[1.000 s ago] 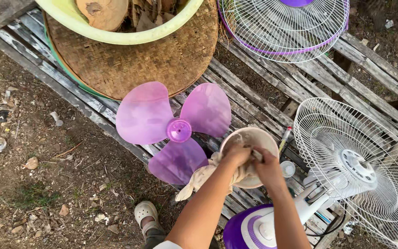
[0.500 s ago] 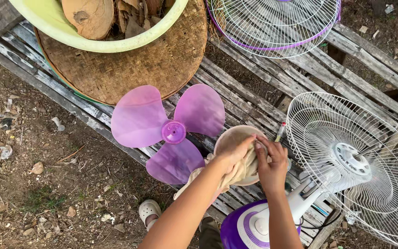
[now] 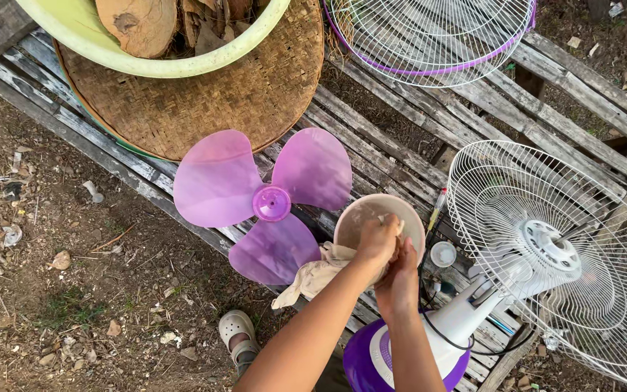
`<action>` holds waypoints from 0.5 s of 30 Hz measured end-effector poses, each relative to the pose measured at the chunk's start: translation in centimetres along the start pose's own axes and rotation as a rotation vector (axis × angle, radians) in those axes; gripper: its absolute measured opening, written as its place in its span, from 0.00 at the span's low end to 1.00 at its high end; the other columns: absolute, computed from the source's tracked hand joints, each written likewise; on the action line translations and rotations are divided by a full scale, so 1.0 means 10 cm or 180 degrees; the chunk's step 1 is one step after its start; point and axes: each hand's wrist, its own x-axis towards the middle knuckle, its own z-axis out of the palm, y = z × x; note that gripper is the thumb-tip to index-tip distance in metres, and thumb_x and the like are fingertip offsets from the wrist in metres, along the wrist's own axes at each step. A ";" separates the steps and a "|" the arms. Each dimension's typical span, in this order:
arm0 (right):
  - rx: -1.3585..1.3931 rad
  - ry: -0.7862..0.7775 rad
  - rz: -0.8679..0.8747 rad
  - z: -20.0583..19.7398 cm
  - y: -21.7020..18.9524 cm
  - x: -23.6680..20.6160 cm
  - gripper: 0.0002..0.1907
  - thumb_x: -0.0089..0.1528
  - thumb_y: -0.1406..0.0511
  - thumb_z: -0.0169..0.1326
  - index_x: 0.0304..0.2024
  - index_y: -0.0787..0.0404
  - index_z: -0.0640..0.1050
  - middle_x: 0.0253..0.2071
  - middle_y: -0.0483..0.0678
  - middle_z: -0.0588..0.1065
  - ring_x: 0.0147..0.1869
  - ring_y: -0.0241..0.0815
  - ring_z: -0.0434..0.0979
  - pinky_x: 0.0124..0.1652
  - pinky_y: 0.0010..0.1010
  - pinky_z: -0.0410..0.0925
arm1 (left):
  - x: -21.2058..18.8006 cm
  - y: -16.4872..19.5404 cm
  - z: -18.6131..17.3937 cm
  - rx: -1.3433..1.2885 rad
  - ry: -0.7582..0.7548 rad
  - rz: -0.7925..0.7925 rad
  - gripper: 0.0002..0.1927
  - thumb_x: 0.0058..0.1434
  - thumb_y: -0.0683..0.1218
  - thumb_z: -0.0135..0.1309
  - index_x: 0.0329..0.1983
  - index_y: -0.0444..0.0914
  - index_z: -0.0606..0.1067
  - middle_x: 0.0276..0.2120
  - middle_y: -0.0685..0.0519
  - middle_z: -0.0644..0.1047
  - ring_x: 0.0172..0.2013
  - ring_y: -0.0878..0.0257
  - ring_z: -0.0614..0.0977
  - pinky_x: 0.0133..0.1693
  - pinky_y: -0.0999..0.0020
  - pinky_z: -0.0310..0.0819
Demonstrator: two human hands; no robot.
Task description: The person services an electric standing fan on a wooden pallet outdoors. They use a screwdriver to unscrew the rear cap of the fan motor housing, remove the front grill and the purple fan blade, brush the blade, and wipe it with a cloth.
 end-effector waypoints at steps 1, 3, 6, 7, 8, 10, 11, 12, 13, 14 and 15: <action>0.0162 -0.0053 0.0181 0.05 -0.03 -0.02 0.30 0.68 0.47 0.36 0.61 0.58 0.70 0.55 0.50 0.75 0.56 0.46 0.77 0.54 0.41 0.69 | 0.02 -0.02 0.01 0.0276 -0.0009 0.0390 0.16 0.64 0.50 0.50 0.39 0.30 0.76 0.23 0.47 0.76 0.21 0.61 0.75 0.23 0.64 0.68; 0.0102 -0.0061 0.0111 0.13 -0.10 -0.07 0.30 0.69 0.46 0.36 0.63 0.59 0.69 0.58 0.51 0.74 0.59 0.47 0.75 0.56 0.41 0.69 | 0.00 -0.04 0.04 0.0843 -0.0060 0.1122 0.19 0.58 0.47 0.53 0.51 0.34 0.77 0.27 0.49 0.80 0.27 0.66 0.80 0.30 0.66 0.74; -0.0500 -0.0041 -0.0285 0.23 -0.11 -0.15 0.30 0.68 0.47 0.38 0.66 0.56 0.65 0.62 0.48 0.71 0.63 0.44 0.72 0.59 0.40 0.67 | -0.04 0.02 0.08 0.0626 0.0235 0.0079 0.16 0.63 0.53 0.53 0.36 0.35 0.78 0.27 0.48 0.78 0.24 0.61 0.77 0.28 0.60 0.70; -0.0792 -0.0025 -0.0474 0.24 -0.11 -0.16 0.31 0.68 0.48 0.39 0.68 0.54 0.63 0.63 0.47 0.70 0.64 0.43 0.71 0.59 0.39 0.66 | -0.06 0.03 0.10 0.0601 0.0215 0.0149 0.22 0.66 0.56 0.51 0.34 0.31 0.78 0.27 0.45 0.78 0.26 0.58 0.78 0.30 0.59 0.72; -0.0845 0.0088 -0.0405 0.26 -0.10 -0.17 0.32 0.68 0.47 0.37 0.69 0.55 0.63 0.63 0.47 0.70 0.64 0.42 0.71 0.59 0.38 0.66 | -0.09 0.04 0.11 0.0573 0.0201 0.0204 0.28 0.68 0.59 0.49 0.31 0.28 0.77 0.27 0.43 0.78 0.27 0.56 0.79 0.32 0.58 0.73; -0.0941 0.0296 -0.0271 0.26 -0.06 -0.15 0.35 0.69 0.44 0.33 0.70 0.57 0.64 0.63 0.49 0.71 0.65 0.42 0.71 0.60 0.36 0.65 | -0.10 0.07 0.12 0.0586 0.0332 0.0170 0.30 0.69 0.61 0.47 0.31 0.27 0.78 0.29 0.41 0.80 0.32 0.52 0.82 0.38 0.57 0.74; -0.1063 0.0290 -0.0240 0.25 -0.05 -0.14 0.36 0.69 0.44 0.32 0.70 0.58 0.64 0.63 0.50 0.71 0.64 0.42 0.72 0.59 0.35 0.66 | -0.09 0.08 0.13 0.0627 0.0482 0.0073 0.27 0.67 0.59 0.47 0.34 0.30 0.80 0.31 0.41 0.82 0.36 0.51 0.84 0.41 0.57 0.75; -0.1185 0.0284 -0.0209 0.24 -0.05 -0.12 0.37 0.69 0.44 0.31 0.71 0.58 0.65 0.63 0.51 0.72 0.64 0.43 0.73 0.59 0.35 0.66 | -0.09 0.09 0.14 0.0669 0.0632 -0.0024 0.24 0.65 0.58 0.47 0.36 0.33 0.81 0.33 0.42 0.83 0.39 0.49 0.86 0.44 0.57 0.75; -0.1308 0.0281 -0.0178 0.21 -0.06 -0.10 0.37 0.69 0.43 0.30 0.71 0.59 0.65 0.63 0.52 0.72 0.64 0.44 0.73 0.59 0.34 0.67 | -0.09 0.10 0.15 0.0789 0.0658 -0.0023 0.26 0.65 0.59 0.45 0.36 0.33 0.82 0.34 0.40 0.83 0.40 0.48 0.86 0.45 0.55 0.75; -0.1388 0.0298 -0.0147 0.18 -0.06 -0.08 0.37 0.69 0.43 0.30 0.71 0.58 0.64 0.64 0.52 0.72 0.65 0.43 0.73 0.60 0.33 0.66 | -0.11 0.12 0.14 0.0915 0.0680 -0.0024 0.27 0.65 0.60 0.44 0.36 0.32 0.82 0.35 0.38 0.84 0.41 0.46 0.86 0.46 0.53 0.76; -0.1468 0.0313 -0.0121 0.16 -0.08 -0.06 0.37 0.69 0.43 0.30 0.71 0.57 0.64 0.65 0.51 0.71 0.65 0.42 0.72 0.60 0.32 0.65 | -0.12 0.15 0.14 0.1042 0.0699 -0.0021 0.29 0.65 0.60 0.42 0.36 0.32 0.82 0.36 0.36 0.84 0.42 0.44 0.86 0.48 0.51 0.76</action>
